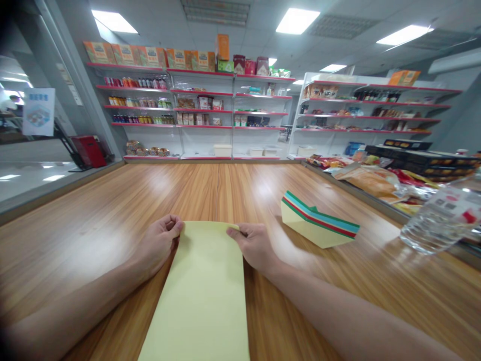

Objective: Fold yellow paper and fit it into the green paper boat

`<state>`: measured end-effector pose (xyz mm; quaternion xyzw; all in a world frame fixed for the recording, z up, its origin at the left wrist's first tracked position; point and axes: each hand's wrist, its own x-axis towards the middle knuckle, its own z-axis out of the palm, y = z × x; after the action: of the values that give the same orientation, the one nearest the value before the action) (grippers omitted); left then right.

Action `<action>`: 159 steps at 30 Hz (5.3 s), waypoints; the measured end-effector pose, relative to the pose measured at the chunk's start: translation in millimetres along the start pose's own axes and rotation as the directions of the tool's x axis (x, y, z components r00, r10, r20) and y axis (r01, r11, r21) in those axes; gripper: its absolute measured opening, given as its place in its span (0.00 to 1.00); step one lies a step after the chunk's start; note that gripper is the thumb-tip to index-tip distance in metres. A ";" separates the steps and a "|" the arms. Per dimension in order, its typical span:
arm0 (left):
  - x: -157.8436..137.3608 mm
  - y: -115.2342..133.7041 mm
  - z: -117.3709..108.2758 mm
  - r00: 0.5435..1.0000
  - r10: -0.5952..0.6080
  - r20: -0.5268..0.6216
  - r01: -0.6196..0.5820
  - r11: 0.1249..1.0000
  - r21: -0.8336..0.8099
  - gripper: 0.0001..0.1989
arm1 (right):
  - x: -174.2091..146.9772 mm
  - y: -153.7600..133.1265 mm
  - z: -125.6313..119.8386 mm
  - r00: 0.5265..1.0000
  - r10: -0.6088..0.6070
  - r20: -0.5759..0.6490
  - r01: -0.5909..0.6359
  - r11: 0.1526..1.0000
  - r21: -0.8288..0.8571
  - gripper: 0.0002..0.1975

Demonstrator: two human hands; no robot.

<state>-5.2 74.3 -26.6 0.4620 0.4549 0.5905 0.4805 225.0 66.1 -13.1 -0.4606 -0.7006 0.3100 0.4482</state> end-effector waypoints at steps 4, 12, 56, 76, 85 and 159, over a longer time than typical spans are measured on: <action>-1.0 5.7 1.8 1.000 -0.007 0.013 0.008 1.000 -0.030 0.13 | -0.8 -2.2 -0.3 0.999 0.027 0.031 -0.029 0.999 0.046 0.19; -4.4 12.3 2.4 1.000 0.014 0.018 -0.013 0.999 -0.053 0.12 | -0.8 -5.0 -1.3 0.998 0.065 0.028 -0.067 0.995 0.078 0.21; 1.8 5.8 -1.7 1.000 0.012 0.014 -0.011 0.999 -0.047 0.15 | 0.3 -2.3 -2.5 1.000 0.004 -0.007 -0.004 0.999 -0.042 0.20; -6.1 10.8 5.3 0.994 -0.016 0.104 0.028 0.992 -0.120 0.18 | 1.4 -1.0 -1.8 0.994 0.039 -0.102 -0.038 0.999 0.009 0.18; -5.0 7.6 3.6 0.994 -0.012 0.106 0.020 0.997 -0.077 0.15 | 0.5 -1.6 -1.2 0.993 -0.006 -0.116 0.005 1.000 -0.016 0.18; -20.6 19.1 14.7 0.978 -0.112 0.174 0.111 0.994 0.021 0.13 | 3.9 -3.9 -3.2 0.955 -0.027 -0.294 -0.006 0.994 -0.112 0.20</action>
<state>8.7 53.0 -7.8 0.4883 0.4395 0.5175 0.5483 225.9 68.3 -7.1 -0.5223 -0.6445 0.1958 0.5229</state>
